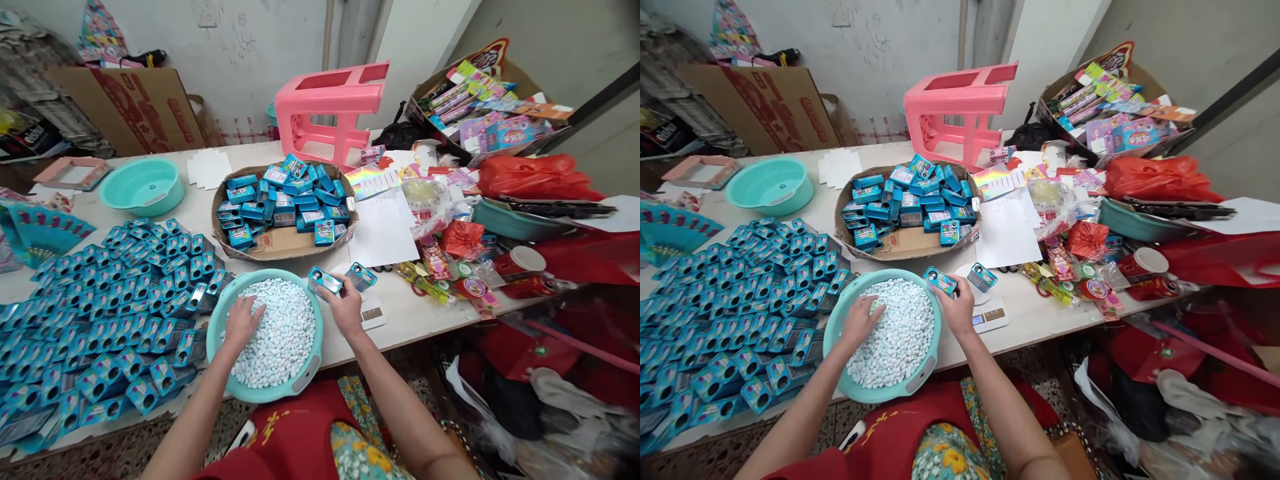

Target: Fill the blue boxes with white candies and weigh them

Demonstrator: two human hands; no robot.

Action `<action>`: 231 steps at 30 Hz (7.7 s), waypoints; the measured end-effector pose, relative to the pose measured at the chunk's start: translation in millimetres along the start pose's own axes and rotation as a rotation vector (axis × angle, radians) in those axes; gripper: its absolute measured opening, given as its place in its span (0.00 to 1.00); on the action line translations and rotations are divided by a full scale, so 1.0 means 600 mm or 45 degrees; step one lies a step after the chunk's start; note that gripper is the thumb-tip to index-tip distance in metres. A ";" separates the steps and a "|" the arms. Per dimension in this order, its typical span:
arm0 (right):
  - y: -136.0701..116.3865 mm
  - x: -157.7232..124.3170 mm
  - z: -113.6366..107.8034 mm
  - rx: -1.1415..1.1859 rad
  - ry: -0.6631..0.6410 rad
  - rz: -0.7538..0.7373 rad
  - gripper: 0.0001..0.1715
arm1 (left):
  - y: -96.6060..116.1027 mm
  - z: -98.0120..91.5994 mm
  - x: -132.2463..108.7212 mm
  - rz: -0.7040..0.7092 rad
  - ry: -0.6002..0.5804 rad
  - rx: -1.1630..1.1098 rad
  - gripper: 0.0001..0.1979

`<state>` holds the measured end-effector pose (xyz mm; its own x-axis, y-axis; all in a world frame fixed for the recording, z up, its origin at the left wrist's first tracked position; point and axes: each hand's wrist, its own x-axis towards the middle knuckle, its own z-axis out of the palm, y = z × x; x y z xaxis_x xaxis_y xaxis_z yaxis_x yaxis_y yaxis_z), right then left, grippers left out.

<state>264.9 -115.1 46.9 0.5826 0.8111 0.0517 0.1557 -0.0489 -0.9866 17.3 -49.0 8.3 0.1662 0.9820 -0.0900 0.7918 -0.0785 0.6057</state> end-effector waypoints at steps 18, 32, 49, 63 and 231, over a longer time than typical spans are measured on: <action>0.092 0.078 -0.064 -0.467 0.262 -0.285 0.22 | -0.027 0.049 -0.002 0.223 -0.203 0.275 0.15; 0.171 0.092 -0.169 -0.520 0.292 -0.167 0.31 | -0.011 0.027 -0.003 0.196 0.003 0.097 0.17; -0.083 -0.020 0.029 -0.820 -0.549 -0.798 0.15 | 0.155 0.011 0.001 -0.922 0.010 -2.349 0.17; -0.053 -0.023 0.013 -0.561 -0.498 -0.457 0.20 | 0.130 0.012 -0.012 -1.046 -0.190 -2.299 0.09; 0.038 0.048 -0.086 -0.408 -0.042 -0.133 0.24 | 0.072 0.007 0.024 -0.941 -0.120 -2.197 0.16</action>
<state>326.3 -122.9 33.6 0.5248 0.8396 0.1401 0.4594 -0.1408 -0.8770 56.5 -39.1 30.1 0.1881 0.7163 -0.6720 -0.6646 0.5966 0.4499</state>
